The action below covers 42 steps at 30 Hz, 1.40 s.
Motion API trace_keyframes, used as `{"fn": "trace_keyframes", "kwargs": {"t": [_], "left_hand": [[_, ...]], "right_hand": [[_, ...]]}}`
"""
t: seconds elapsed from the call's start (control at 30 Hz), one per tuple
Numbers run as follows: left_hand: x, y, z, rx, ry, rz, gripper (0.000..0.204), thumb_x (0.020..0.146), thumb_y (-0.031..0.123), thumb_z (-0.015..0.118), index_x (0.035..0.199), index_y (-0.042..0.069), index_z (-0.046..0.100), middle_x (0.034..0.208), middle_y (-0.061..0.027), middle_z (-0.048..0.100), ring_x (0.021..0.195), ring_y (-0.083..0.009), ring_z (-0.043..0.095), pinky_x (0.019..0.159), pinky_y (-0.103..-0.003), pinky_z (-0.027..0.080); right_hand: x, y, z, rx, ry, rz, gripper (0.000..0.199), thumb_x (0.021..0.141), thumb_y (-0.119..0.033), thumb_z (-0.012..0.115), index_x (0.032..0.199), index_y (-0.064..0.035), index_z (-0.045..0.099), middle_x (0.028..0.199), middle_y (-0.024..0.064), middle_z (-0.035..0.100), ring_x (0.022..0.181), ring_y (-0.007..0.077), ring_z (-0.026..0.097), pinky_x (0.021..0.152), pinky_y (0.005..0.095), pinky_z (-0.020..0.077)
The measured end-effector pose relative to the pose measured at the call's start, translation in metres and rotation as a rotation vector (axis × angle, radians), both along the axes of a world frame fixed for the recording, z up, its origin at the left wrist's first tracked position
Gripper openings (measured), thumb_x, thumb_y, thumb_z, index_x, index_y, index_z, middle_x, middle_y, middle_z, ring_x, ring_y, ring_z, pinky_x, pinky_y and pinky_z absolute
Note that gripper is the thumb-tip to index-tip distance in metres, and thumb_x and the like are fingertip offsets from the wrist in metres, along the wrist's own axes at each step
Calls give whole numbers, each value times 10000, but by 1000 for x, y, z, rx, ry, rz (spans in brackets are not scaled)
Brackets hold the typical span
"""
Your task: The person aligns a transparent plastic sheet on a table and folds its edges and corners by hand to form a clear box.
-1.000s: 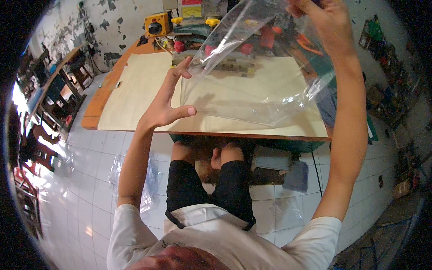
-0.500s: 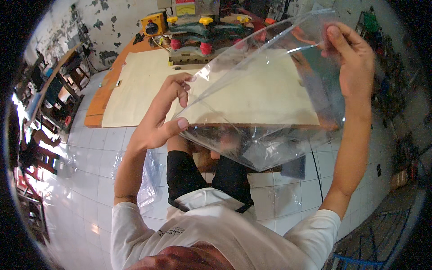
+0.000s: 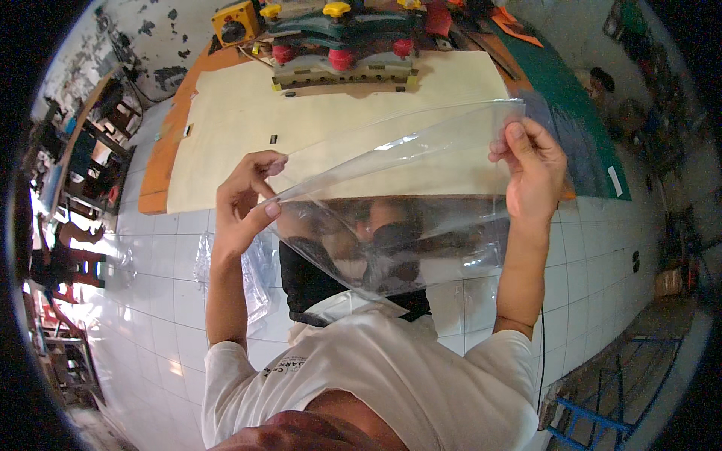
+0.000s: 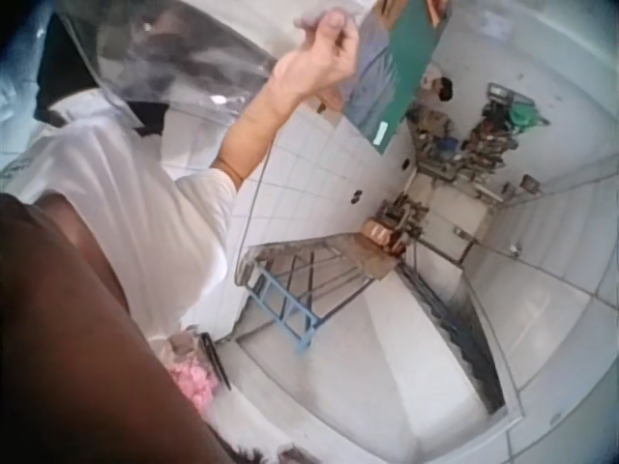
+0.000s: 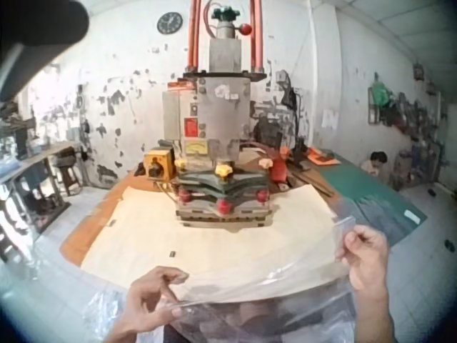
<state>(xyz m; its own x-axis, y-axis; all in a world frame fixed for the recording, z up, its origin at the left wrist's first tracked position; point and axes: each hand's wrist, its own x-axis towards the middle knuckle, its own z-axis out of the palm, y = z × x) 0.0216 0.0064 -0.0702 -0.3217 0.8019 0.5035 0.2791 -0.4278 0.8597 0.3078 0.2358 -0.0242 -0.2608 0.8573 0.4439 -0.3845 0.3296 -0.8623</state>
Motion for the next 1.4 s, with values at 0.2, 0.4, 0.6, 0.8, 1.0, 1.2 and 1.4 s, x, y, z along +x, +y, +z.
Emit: {"fn": "trace_keyframes", "kwargs": {"t": [0.2,0.4,0.6,0.8,1.0,1.2,1.4], "left_hand": [[-11,6,-3,-45,-26,86,107,714,-5,729,702,-16,623,1087,-185,623,1040,-259,583,922,-380,435],[-26,20,-17,-117,-149,54,113,747,26,756,767,-18,655,1175,-189,600,1121,-247,555,989,-371,399],[-1,34,-20,-26,-411,157,350,747,143,786,980,2,567,1379,-217,442,1238,-315,490,1065,-398,346],[10,11,-40,-58,70,338,552,713,381,816,1036,-14,605,1232,-217,559,1067,-286,593,929,-380,456],[20,-4,-48,-4,-538,111,576,824,399,736,1120,-58,548,1123,-152,587,935,-204,614,797,-320,507],[2,-7,-23,-371,-513,14,193,869,-36,642,1038,-65,551,804,-63,650,694,-87,618,639,-224,498],[-1,-7,-22,-425,-371,17,219,831,-81,667,1021,-56,561,716,-53,651,650,-80,620,619,-214,488]], "right_hand": [[-19,9,-30,-51,28,-29,189,868,-103,692,974,49,656,778,80,641,657,166,597,588,289,496],[-32,19,-59,-165,51,-66,194,874,-96,681,994,52,643,807,69,628,657,152,572,597,283,481],[-28,23,-77,-141,131,-34,180,889,-132,671,958,27,625,790,55,595,672,149,540,604,280,466],[-5,21,-103,-66,155,-49,192,886,-165,677,864,-2,576,744,48,541,669,141,521,586,269,440],[6,16,-114,11,215,-39,270,881,-219,698,883,-1,539,792,55,522,673,136,488,545,268,402],[14,19,-123,33,304,182,132,885,-123,671,924,-49,568,885,27,537,788,137,465,613,248,392],[20,18,-122,113,215,111,157,876,-125,688,906,-37,562,838,47,547,761,135,452,613,248,382]]}}
